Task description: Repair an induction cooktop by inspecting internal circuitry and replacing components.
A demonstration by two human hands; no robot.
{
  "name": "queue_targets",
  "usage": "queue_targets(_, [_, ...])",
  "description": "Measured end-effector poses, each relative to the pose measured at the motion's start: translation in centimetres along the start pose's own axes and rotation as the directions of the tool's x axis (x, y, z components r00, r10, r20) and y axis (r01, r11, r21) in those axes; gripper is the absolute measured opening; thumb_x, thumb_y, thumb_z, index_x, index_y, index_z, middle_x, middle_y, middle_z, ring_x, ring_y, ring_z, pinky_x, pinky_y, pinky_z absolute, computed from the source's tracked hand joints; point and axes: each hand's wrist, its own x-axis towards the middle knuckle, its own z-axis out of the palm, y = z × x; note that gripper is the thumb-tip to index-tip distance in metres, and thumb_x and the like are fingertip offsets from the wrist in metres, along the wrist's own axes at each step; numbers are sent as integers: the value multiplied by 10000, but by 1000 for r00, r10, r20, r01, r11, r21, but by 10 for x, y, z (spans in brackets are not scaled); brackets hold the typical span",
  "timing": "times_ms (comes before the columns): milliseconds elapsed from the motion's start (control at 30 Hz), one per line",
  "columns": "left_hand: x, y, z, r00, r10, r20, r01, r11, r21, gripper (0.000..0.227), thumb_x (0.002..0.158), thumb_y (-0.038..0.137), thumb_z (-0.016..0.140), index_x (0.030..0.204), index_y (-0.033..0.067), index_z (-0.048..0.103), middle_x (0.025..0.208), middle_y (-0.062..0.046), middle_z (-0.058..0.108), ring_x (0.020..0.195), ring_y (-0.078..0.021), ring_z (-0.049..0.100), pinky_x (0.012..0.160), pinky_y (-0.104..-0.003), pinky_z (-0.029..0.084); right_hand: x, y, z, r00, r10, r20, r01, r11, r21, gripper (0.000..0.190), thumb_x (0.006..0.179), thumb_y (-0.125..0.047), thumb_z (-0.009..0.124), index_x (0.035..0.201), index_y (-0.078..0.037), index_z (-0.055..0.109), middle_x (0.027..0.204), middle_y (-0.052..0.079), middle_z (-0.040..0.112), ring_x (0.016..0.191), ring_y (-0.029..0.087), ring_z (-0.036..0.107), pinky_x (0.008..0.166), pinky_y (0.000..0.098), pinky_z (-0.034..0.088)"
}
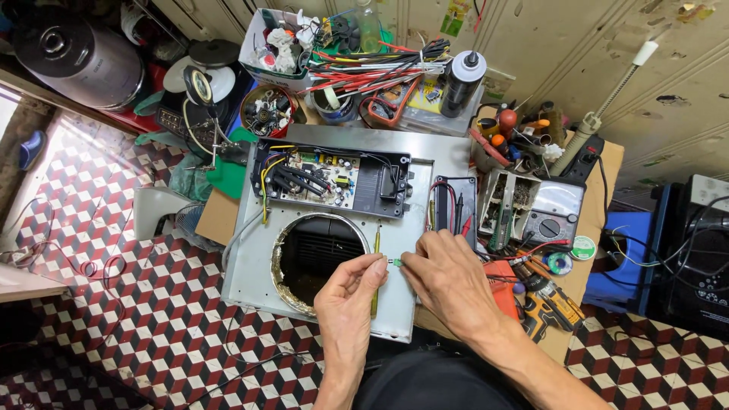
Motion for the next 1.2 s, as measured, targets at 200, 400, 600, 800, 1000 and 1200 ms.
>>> queue_targets(200, [3, 0, 1, 1000, -12, -15, 11, 1000, -13, 284, 887, 148, 747, 1094, -47, 746, 925, -75, 769, 846, -103, 703, 792, -230, 573, 3, 3, 5, 998, -49, 29, 50, 998, -39, 141, 819, -149, 750, 870, -42, 673, 849, 93, 526, 838, 286, 532, 710, 416, 418])
queue_targets(400, [0, 13, 2, 997, -68, -46, 64, 994, -86, 306, 890, 174, 750, 1106, -42, 759, 929, -79, 770, 842, -98, 678, 757, -232, 547, 8, 0, -18, 994, -66, -86, 72, 995, 69, 213, 800, -92, 790, 971, -13, 690, 893, 99, 604, 811, 287, 586, 699, 401, 473])
queue_targets(600, [2, 17, 5, 981, -156, 112, 170, 977, -129, 308, 914, 171, 734, 1147, -28, 760, 957, -102, 762, 871, -101, 687, 808, -238, 551, 10, -3, -36, 979, -151, -135, 168, 978, 120, 262, 815, -49, 793, 1035, 13, 666, 993, 119, 694, 843, 283, 678, 719, 372, 545])
queue_targets(800, [1, 21, 10, 976, -136, 171, 164, 973, -162, 290, 920, 183, 707, 1094, -49, 726, 968, -99, 778, 884, -123, 720, 863, -256, 582, 3, 1, -29, 990, -86, -109, 106, 973, 203, 258, 846, -34, 763, 1079, 13, 665, 1013, 112, 729, 867, 276, 732, 730, 347, 578])
queue_targets(1000, [3, 17, 10, 970, -126, 210, 178, 952, -249, 266, 947, 170, 672, 1114, -37, 676, 1000, -119, 751, 924, -152, 727, 894, -299, 593, -9, 4, -11, 987, 109, -117, -59, 929, 366, 239, 859, -64, 768, 1082, -19, 693, 1002, 82, 757, 848, 194, 765, 717, 282, 599])
queue_targets(1200, [0, 24, 16, 974, -102, 201, 152, 957, -249, 279, 963, 191, 637, 1123, -37, 635, 1006, -139, 747, 953, -167, 739, 915, -315, 599, -13, 2, -12, 963, 266, -40, -218, 859, 464, 254, 868, -67, 760, 1116, -32, 719, 1008, 53, 790, 854, 132, 781, 729, 249, 610])
